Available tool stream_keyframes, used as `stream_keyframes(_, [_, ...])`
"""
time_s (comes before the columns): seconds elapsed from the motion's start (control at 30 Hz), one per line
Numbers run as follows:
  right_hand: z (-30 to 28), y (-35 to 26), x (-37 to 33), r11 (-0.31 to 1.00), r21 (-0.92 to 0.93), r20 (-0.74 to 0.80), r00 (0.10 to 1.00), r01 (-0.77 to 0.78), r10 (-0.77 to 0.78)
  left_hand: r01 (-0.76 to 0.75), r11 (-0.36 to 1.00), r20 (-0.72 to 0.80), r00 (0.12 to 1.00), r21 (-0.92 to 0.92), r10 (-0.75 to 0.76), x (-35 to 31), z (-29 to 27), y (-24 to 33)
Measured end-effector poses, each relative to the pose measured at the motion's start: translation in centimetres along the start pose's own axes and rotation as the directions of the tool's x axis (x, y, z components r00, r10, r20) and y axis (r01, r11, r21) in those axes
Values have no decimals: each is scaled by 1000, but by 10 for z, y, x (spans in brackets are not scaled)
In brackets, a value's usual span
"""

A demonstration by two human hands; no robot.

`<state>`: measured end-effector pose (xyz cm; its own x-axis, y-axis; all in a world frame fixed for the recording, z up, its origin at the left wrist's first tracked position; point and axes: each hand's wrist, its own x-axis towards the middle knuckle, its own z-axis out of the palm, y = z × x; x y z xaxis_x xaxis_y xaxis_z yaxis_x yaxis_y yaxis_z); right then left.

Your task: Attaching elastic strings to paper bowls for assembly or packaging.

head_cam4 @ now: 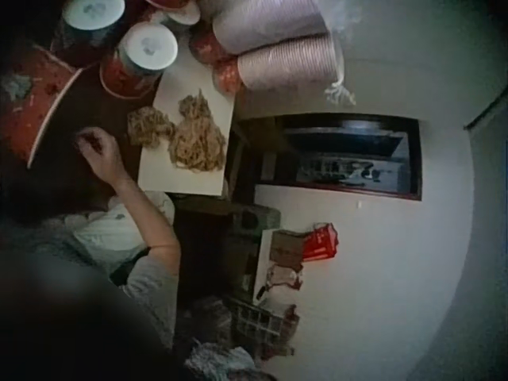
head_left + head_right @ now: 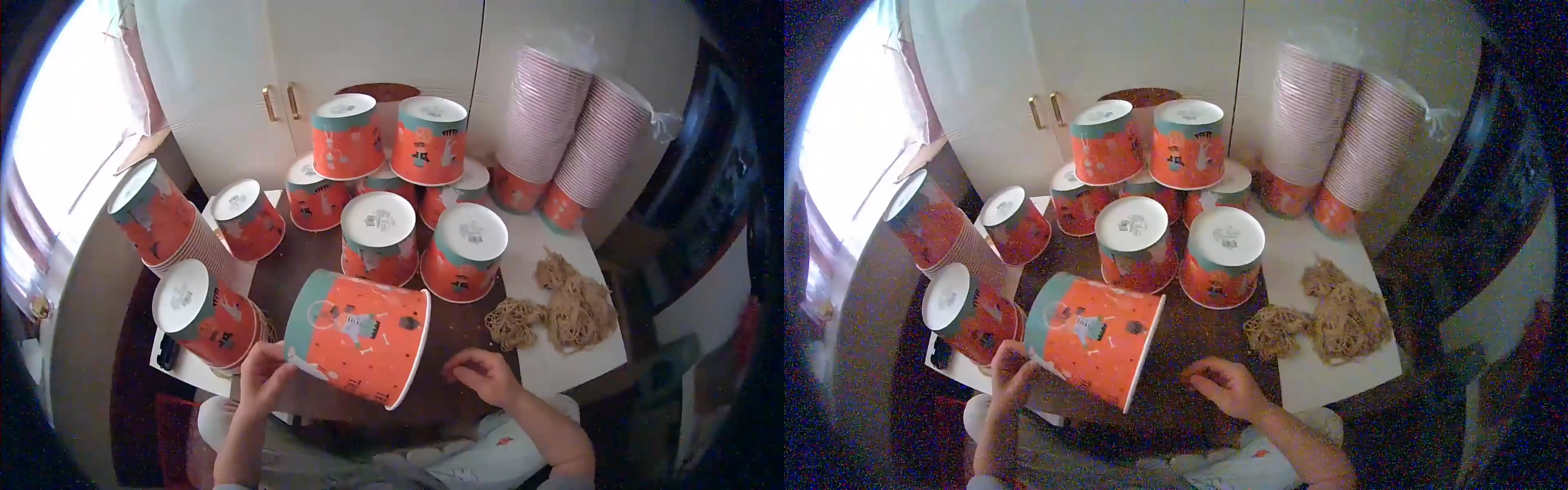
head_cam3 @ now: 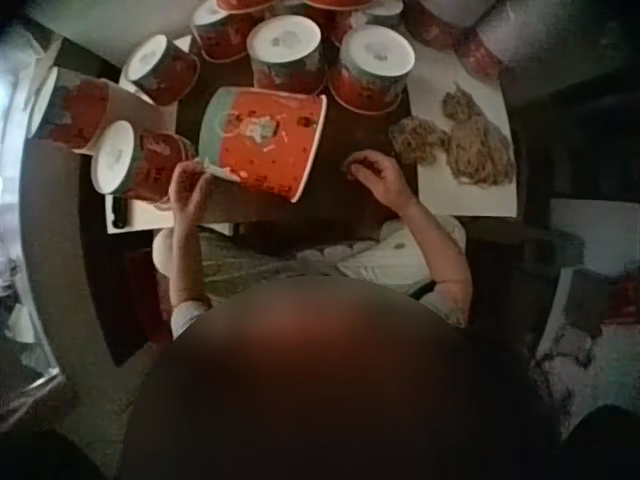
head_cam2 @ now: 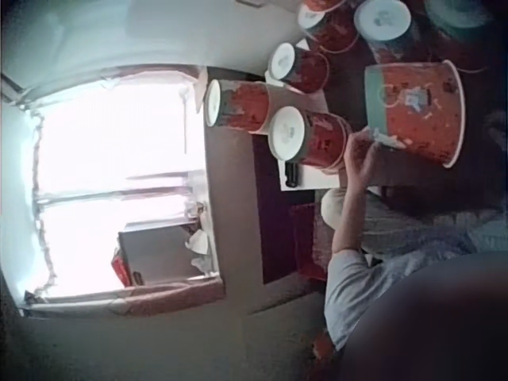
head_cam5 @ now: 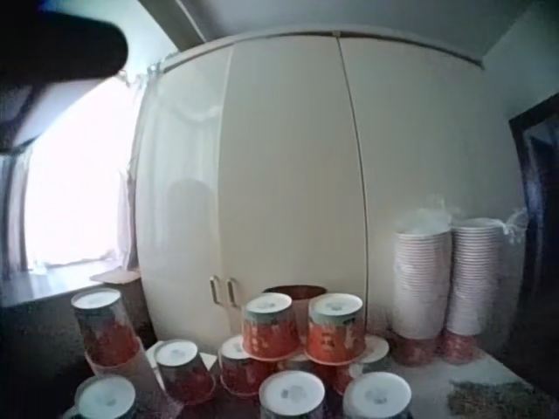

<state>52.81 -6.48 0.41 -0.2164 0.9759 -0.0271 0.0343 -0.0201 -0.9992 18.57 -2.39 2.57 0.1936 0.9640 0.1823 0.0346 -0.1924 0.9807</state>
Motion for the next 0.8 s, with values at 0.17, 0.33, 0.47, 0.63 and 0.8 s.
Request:
stream_keyframes(0.17, [-3,-2,-1,998,53,1,1000,-28,28,-82,996,-2,997,-38,82,2,10,-16])
stream_keyframes(0.33, [-6,-12,0,999,51,-3,1000,5,-5,-162,985,11,987,-55,163,1,19,-19])
stream_keyframes(0.47, [-5,-15,-1,994,109,-89,996,-3,13,169,805,-72,964,-569,-254,2,23,-35])
stream_keyframes(0.63, [-12,-17,-2,994,103,-172,985,48,-30,316,644,4,899,-697,-437,3,34,-36])
stream_keyframes(0.8, [-18,-15,-7,995,79,-101,994,58,-50,308,566,-12,871,-765,-491,2,38,-38])
